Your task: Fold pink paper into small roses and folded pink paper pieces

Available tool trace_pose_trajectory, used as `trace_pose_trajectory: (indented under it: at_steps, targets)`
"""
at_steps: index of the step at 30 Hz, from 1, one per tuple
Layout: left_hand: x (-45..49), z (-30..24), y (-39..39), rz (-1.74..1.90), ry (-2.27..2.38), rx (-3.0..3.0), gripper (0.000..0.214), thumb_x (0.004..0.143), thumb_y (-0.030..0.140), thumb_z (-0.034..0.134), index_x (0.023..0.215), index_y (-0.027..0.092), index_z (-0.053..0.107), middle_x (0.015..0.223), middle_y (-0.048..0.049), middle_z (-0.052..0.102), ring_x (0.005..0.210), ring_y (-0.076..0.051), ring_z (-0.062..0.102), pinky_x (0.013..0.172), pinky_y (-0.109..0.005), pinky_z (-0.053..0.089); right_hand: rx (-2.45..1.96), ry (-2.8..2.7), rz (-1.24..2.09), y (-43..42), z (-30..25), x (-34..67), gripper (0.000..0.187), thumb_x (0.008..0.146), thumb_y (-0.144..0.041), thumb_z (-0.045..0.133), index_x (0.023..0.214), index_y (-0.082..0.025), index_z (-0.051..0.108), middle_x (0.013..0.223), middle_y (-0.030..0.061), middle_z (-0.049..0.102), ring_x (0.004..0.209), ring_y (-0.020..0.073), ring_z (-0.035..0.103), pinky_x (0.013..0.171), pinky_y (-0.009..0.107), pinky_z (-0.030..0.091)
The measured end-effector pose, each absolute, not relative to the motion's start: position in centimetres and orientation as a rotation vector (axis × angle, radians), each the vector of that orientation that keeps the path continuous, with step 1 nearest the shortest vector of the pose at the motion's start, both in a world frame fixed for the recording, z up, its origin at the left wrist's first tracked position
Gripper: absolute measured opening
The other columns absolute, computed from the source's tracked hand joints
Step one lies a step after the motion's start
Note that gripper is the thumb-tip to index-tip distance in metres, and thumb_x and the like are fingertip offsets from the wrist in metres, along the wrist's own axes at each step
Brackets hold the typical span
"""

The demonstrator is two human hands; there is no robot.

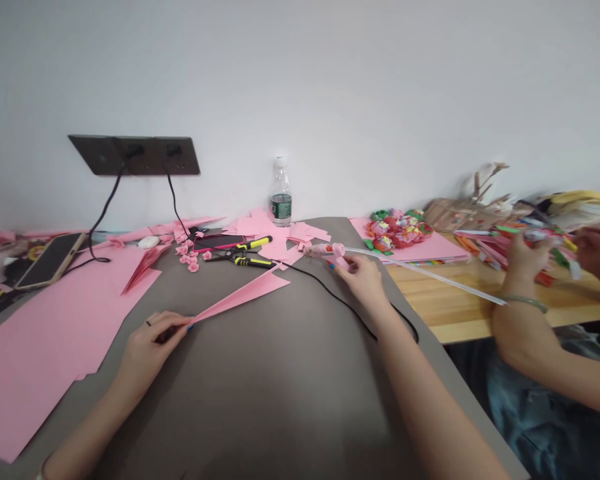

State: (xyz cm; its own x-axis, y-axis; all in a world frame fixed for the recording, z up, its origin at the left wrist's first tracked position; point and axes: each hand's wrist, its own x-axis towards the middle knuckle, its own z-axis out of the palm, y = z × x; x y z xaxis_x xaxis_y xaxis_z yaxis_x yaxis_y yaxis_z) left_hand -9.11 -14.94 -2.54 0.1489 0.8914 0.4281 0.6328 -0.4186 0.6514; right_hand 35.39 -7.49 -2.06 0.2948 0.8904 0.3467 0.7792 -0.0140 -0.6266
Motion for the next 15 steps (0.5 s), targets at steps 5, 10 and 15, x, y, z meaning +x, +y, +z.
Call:
trace_pose_trajectory:
  at_steps: [5,10,15]
  targets:
    - [-8.8,-2.2,-15.1,1.181,1.462,2.088,0.016,0.09,0.031,0.063,0.086,0.022,0.075,0.079,-0.0007,0.065,0.064,-0.013,0.057,0.058,-0.024,0.044,-1.732,-1.419,0.286,-8.5,-1.7,35.0,0.052,0.073,-0.068,0.063,0.083,-0.018,0.067,0.074,0.0078,0.068,0.069,0.024,0.058,0.067,0.036,0.044]
    - [-8.6,-2.1,-15.2,1.224,1.448,2.086,0.016,0.089,0.029,0.063,0.083,0.022,0.076,0.076,-0.0004,0.066,0.064,-0.013,0.058,0.057,-0.023,0.044,-1.582,-1.204,0.401,-13.3,0.0,33.7,0.045,0.083,-0.066,0.058,0.094,-0.023,0.056,0.076,0.0078,0.07,0.065,0.0236,0.062,0.061,0.036,0.047]
    - [-8.8,-2.3,-15.3,1.235,1.469,2.033,0.016,0.088,0.033,0.066,0.082,0.023,0.077,0.075,0.0,0.067,0.061,-0.012,0.058,0.056,-0.024,0.045,-1.474,-1.194,0.804,-17.3,1.9,29.1,0.043,0.089,-0.066,0.052,0.083,-0.024,0.056,0.049,-0.0031,0.051,0.041,0.0146,0.04,0.043,0.028,0.031]
